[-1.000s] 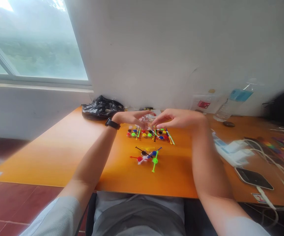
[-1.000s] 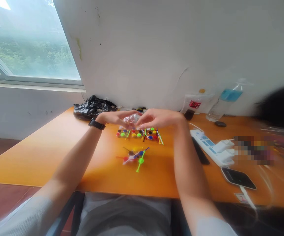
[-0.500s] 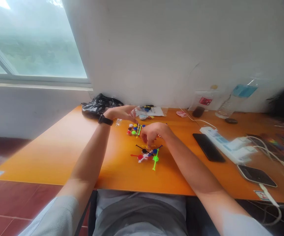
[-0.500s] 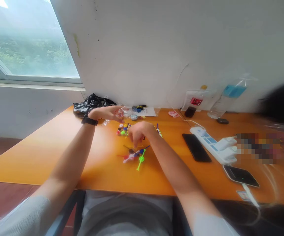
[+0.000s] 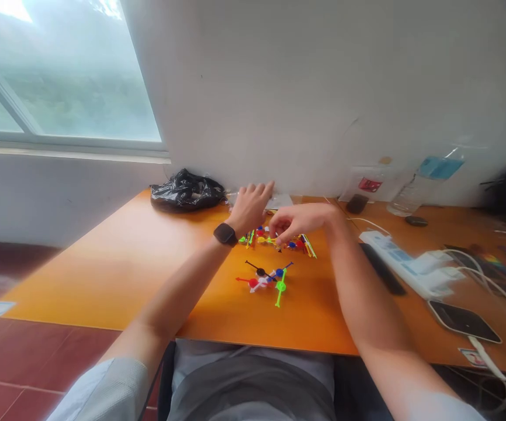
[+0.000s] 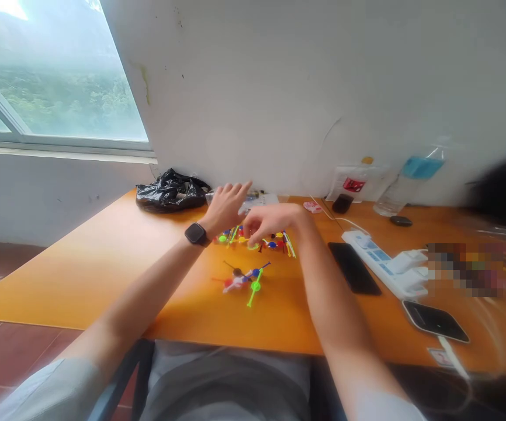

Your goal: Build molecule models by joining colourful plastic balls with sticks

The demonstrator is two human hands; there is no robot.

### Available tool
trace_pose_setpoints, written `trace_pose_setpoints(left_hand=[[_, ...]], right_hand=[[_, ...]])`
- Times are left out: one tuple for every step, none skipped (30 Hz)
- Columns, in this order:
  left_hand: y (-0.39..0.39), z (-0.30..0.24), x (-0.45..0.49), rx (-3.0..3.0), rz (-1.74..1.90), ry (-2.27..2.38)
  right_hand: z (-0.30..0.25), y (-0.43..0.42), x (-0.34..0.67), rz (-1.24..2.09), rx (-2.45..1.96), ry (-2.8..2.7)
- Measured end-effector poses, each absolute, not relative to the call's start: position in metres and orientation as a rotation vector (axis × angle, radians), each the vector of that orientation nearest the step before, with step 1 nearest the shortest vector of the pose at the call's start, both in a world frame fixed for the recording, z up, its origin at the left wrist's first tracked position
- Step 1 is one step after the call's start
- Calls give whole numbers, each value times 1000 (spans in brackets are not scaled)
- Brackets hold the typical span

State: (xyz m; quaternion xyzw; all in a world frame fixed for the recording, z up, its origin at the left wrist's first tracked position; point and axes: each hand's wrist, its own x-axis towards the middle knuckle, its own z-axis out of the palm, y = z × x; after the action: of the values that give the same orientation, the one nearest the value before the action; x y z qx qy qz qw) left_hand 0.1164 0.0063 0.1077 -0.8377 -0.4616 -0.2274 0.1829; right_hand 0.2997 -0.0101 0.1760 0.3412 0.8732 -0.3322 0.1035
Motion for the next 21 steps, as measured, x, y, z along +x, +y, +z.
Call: trace_pose_setpoints(left_hand=[[1,103,125,-2368,-599,-1271],[-4,99,133,-2374,-563,-1231],[-10,95,141,-2375,-539,-1188],[-15,91,147,-2378,-522,-1153],[-21,88,153,-2364,-519,-1142],[-27,85,158,-2355,-517,-1118],[-32,83,162,-2354,-515,-1088],[-36,82,165,-2359,-510,-1069],[-39,81,167,-2373,-499,-1052],[-42,80,169,-2388,-486,-1043],[-44,80,170,-2403,-475,-1042],[-46,80,170,-2415,-467,-1045],[-46,81,171,-2422,-465,-1050],[-46,81,170,-2425,-466,-1055],[-46,81,170,-2426,-470,-1057],[-46,81,170,-2422,-475,-1060],[-46,81,170,-2413,-479,-1064],[-46,82,171,-2400,-486,-1069],[-46,82,171,-2384,-495,-1077],[-47,83,171,-2368,-506,-1086],[-47,83,171,-2351,-518,-1099]], right_hand=[[185,-16,309,-1045,986,2609],[194,-21,319,-1093,998,2640],[200,-26,330,-1110,1034,2679],[206,-30,340,-1085,1103,2726],[209,-33,349,-1031,1191,2770],[212,-35,359,-957,1280,2796],[213,-36,368,-872,1371,2808],[214,-36,376,-786,1455,2801],[213,-36,383,-710,1527,2783],[212,-34,390,-646,1586,2759],[211,-32,395,-600,1629,2738],[210,-30,400,-571,1658,2719],[208,-28,403,-557,1676,2704],[207,-26,405,-554,1688,2691],[205,-24,406,-558,1696,2679],[204,-22,405,-565,1702,2670],[202,-20,404,-575,1709,2661],[201,-17,402,-590,1715,2655],[199,-15,400,-612,1722,2649],[197,-13,397,-646,1725,2644],[195,-11,395,-691,1725,2647]])
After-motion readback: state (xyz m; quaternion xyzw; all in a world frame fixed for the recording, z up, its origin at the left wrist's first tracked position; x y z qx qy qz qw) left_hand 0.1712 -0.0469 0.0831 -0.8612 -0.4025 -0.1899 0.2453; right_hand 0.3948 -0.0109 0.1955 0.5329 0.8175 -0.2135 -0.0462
